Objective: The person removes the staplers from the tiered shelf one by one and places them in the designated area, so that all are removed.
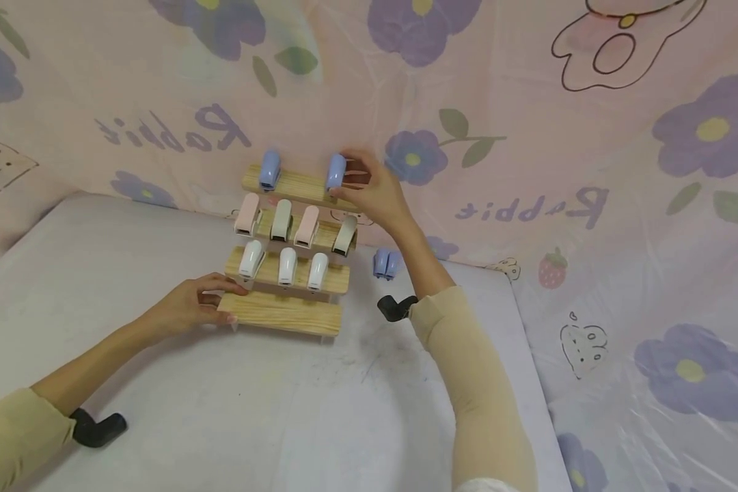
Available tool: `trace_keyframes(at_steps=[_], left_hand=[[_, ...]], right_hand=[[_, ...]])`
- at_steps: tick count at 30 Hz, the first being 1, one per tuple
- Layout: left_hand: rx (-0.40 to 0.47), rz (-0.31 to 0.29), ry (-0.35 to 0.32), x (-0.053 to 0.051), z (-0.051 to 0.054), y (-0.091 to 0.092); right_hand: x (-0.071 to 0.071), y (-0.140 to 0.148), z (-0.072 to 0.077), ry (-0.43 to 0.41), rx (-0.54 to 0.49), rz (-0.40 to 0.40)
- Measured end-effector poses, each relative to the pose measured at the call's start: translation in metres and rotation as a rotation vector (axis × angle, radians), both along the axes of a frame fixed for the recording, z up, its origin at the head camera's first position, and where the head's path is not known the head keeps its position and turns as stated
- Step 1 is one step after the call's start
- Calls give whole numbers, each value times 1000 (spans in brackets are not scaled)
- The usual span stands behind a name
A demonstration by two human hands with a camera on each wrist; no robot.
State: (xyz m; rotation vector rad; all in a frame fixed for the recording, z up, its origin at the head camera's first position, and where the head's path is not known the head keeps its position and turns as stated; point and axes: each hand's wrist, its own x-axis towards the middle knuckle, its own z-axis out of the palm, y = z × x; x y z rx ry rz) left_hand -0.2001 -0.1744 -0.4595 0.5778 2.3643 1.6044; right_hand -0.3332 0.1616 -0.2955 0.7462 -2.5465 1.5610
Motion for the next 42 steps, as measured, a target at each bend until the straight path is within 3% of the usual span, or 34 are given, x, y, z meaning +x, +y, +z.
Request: trace_keyframes(at_steps=[24,33,42], left_hand=[[-27,9,-3,1,3,0],[-29,2,-1,1,3,0],[-31,6,-11,1,5,0]], right_hand=[[14,57,-16,-55,6,-95],[20,79,-36,-62,26,-109],[29,101,-51,-137,86,-163]])
